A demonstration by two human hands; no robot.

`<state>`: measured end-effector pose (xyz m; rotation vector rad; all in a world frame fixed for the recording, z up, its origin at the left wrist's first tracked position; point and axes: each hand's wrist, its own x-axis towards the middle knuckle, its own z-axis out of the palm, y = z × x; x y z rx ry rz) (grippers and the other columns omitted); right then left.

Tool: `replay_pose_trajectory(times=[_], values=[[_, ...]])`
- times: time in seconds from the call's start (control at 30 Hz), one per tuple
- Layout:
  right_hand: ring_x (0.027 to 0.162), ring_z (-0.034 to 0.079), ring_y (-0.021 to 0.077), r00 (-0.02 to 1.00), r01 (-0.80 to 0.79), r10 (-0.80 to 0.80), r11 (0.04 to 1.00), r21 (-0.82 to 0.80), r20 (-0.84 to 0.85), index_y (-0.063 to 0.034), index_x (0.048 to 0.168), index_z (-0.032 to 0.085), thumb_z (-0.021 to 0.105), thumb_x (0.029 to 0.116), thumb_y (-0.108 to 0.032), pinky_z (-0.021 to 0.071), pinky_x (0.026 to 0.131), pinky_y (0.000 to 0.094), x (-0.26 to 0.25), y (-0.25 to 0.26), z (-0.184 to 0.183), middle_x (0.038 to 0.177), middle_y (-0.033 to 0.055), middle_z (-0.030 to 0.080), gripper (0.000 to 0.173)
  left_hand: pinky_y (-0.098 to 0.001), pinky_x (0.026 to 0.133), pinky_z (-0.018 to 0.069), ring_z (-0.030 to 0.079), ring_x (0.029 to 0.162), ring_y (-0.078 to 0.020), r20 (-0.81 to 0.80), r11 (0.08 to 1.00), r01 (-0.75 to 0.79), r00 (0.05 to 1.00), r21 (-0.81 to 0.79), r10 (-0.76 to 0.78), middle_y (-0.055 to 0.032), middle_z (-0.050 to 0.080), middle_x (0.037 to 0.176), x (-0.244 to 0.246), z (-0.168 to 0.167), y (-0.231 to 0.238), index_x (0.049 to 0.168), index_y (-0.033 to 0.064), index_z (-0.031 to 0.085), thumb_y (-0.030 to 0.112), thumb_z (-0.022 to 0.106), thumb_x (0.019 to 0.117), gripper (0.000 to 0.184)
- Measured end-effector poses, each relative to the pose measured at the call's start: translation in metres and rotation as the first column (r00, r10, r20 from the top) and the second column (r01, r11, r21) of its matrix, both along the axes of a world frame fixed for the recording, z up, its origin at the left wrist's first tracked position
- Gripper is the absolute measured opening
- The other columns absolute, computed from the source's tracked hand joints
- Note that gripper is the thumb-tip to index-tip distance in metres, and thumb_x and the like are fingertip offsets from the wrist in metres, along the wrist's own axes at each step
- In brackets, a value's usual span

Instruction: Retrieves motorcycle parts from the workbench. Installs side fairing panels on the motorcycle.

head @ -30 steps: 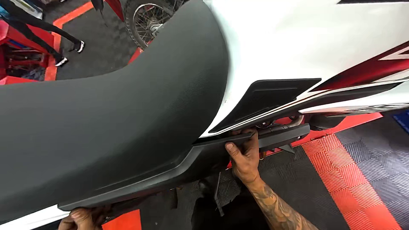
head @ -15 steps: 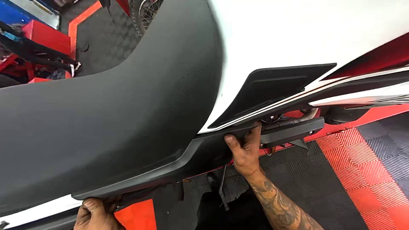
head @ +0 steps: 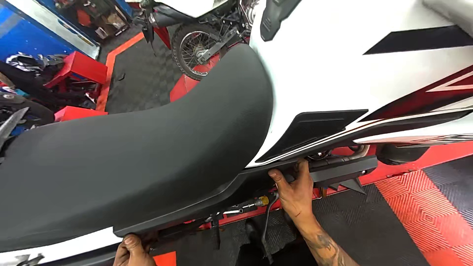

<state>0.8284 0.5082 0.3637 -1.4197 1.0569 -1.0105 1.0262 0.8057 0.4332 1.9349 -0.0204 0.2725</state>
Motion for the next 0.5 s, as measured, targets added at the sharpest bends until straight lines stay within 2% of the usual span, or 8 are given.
replay_pose_trajectory(times=[0.13, 0.2, 0.3, 0.37, 0.4, 0.43, 0.47, 0.5], values=[[0.090, 0.069, 0.0097, 0.994, 0.005, -0.007, 1.000, -0.018, -0.106, -0.0117, 0.127, 0.058, 0.079, 0.0828, -0.055, 0.0620, 0.078, 0.0340, 0.003, -0.001, 0.005, 0.105, 0.0005, 0.068, 0.065, -0.0237, 0.059, 0.0605, 0.067, 0.058, -0.0055, -0.002, 1.000, -0.014, 1.000, -0.021, 0.014, 0.0040, 0.064, 0.065, 0.000, 0.001, -0.001, 0.092, 0.0031, 0.060, 0.025, 0.046, 0.1097, 0.031], [0.091, 0.070, 0.0100, 0.995, 0.006, -0.006, 1.000, 0.000, -0.104, -0.0100, 0.126, 0.059, 0.081, 0.0822, -0.048, 0.0629, 0.080, 0.0343, 0.000, -0.003, 0.008, 0.104, 0.0014, 0.069, 0.062, -0.0242, 0.059, 0.0605, 0.067, 0.058, -0.0051, 0.011, 1.000, -0.025, 1.000, -0.001, 0.025, 0.0033, 0.064, 0.065, 0.000, 0.001, -0.006, 0.089, 0.0027, 0.061, 0.023, 0.049, 0.1086, 0.031], [0.103, 0.069, 0.0194, 0.995, -0.002, 0.002, 1.000, -0.001, -0.103, 0.0013, 0.133, 0.054, 0.082, 0.0844, -0.032, 0.0596, 0.090, 0.0407, -0.008, 0.000, 0.014, 0.114, 0.0143, 0.068, 0.066, -0.0361, 0.069, 0.0611, 0.068, 0.069, -0.0125, -0.025, 0.995, -0.063, 0.998, 0.075, 0.065, -0.0058, 0.068, 0.077, -0.008, 0.007, -0.010, 0.097, -0.0023, 0.068, 0.024, 0.055, 0.1058, 0.031], [0.116, 0.063, 0.0254, 0.992, 0.009, -0.015, 0.999, -0.048, -0.127, 0.0099, 0.144, 0.040, 0.084, 0.0837, -0.029, 0.0542, 0.100, 0.0405, -0.017, 0.006, 0.019, 0.128, 0.0251, 0.060, 0.084, -0.0445, 0.076, 0.0616, 0.071, 0.079, -0.0192, -0.038, 0.996, -0.044, 0.998, 0.073, 0.047, -0.0112, 0.072, 0.087, -0.019, 0.002, -0.004, 0.104, -0.0018, 0.069, 0.022, 0.062, 0.1024, 0.025], [0.116, 0.061, 0.0238, 0.994, 0.014, -0.025, 0.994, -0.107, -0.105, 0.0124, 0.146, 0.033, 0.086, 0.0814, -0.025, 0.0531, 0.101, 0.0368, -0.023, 0.011, 0.023, 0.131, 0.0269, 0.057, 0.092, -0.0457, 0.080, 0.0615, 0.071, 0.084, -0.0209, -0.052, 0.999, -0.002, 0.999, 0.050, 0.005, -0.0123, 0.072, 0.093, -0.029, -0.006, -0.002, 0.109, -0.0015, 0.068, 0.020, 0.068, 0.0987, 0.024], [0.112, 0.060, 0.0195, 0.998, -0.011, -0.002, 0.980, -0.196, -0.070, 0.0147, 0.146, 0.032, 0.086, 0.0805, -0.021, 0.0533, 0.097, 0.0321, -0.028, 0.020, 0.029, 0.128, 0.0258, 0.056, 0.092, -0.0455, 0.082, 0.0619, 0.072, 0.087, -0.0212, -0.092, 0.999, 0.033, 0.995, 0.021, -0.031, -0.0114, 0.073, 0.095, -0.043, -0.018, -0.005, 0.113, -0.0005, 0.067, 0.021, 0.075, 0.0934, 0.030], [0.104, 0.060, 0.0149, 0.996, -0.089, 0.082, 0.947, -0.310, -0.036, 0.0173, 0.140, 0.037, 0.084, 0.0821, -0.018, 0.0532, 0.091, 0.0290, -0.031, 0.034, 0.037, 0.121, 0.0235, 0.058, 0.083, -0.0441, 0.082, 0.0626, 0.073, 0.086, -0.0199, -0.148, 0.998, 0.061, 0.987, -0.016, -0.062, -0.0092, 0.074, 0.095, -0.058, -0.032, -0.015, 0.113, 0.0012, 0.067, 0.024, 0.080, 0.0881, 0.036], [0.093, 0.061, 0.0107, 0.971, -0.224, 0.238, 0.878, -0.424, -0.019, 0.0164, 0.130, 0.047, 0.081, 0.0851, -0.016, 0.0551, 0.083, 0.0271, -0.031, 0.052, 0.048, 0.108, 0.0179, 0.062, 0.065, -0.0422, 0.082, 0.0631, 0.073, 0.086, -0.0179, -0.211, 0.995, 0.084, 0.973, -0.051, -0.093, -0.0064, 0.075, 0.095, -0.072, -0.049, -0.027, 0.113, 0.0033, 0.068, 0.030, 0.083, 0.0853, 0.041]])
